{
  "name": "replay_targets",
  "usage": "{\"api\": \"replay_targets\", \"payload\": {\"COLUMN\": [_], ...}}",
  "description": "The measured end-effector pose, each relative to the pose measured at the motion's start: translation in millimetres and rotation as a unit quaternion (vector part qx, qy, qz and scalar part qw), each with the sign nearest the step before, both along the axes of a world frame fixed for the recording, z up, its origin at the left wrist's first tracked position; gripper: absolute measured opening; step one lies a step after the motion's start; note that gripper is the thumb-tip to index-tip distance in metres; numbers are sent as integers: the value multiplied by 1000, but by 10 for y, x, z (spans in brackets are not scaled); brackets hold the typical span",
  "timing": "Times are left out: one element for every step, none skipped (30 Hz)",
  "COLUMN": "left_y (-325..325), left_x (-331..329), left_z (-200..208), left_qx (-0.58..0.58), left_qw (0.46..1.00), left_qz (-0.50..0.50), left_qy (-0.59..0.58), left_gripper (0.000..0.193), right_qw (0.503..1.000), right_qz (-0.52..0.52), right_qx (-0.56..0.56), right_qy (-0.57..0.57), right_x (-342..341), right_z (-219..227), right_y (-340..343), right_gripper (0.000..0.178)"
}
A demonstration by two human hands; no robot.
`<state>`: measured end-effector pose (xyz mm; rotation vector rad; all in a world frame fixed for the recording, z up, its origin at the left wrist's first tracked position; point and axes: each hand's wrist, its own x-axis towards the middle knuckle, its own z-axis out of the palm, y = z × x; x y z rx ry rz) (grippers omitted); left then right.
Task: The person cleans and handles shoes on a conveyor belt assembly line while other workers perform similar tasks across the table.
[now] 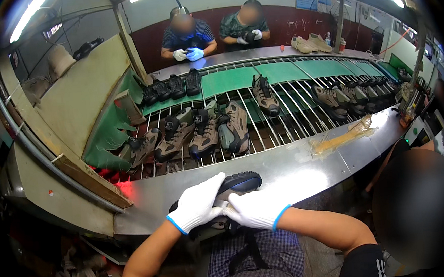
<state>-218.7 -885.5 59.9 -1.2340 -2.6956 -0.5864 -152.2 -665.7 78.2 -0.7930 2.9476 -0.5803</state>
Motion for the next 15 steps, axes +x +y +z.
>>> {"api": "replay_targets", "payload": {"left_y": [4,-2,-57,-144,-262,-416,-607,-763,-907,-1017,-1113,-1174,-1164,-1059,-925], "left_x": [38,79,142,227,317,461,608,735,879,1001,1101,1147,1174,1161,1147], "left_z": [35,84,145,149,34,-125,-349,-491,-626,-752,-856,-905,-958,-909,-994], "left_qx": [18,36,27,59,119,173,183,220,209,203,150,163,50,-60,-32], "left_qw": [1000,999,999,997,988,973,961,945,935,920,923,921,937,940,937], "left_qz": [-5,-9,-1,5,47,88,158,220,277,331,353,345,333,318,329], "left_qy": [15,31,38,56,91,124,136,97,75,54,12,-84,-95,-107,-111], "left_gripper": [93,92,89,85,85,85,86,90,93,96,103,103,104,107,108], "right_qw": [999,996,986,965,957,944,948,939,942,937,960,974,980,977,987], "right_qz": [-13,-25,-85,-130,-185,-238,-278,-312,-305,-299,-248,-183,-116,-47,-11], "right_qx": [-16,-32,-53,-168,-179,-192,-78,34,101,171,123,90,55,18,49], "right_qy": [-40,-79,-136,-154,-137,-122,-133,-140,-101,-57,38,97,153,209,155], "right_x": [5,12,55,153,185,210,186,145,125,122,80,-14,-170,-324,-500], "right_z": [-109,-169,-103,-47,-132,-276,-411,-532,-482,-379,-371,-303,-201,-102,-121], "right_y": [113,235,319,464,645,837,1080,1236,1212,1192,1168,1067,929,766,605], "right_gripper": [46,46,48,47,47,47,45,47,48,50,57,59,61,64,71]}}
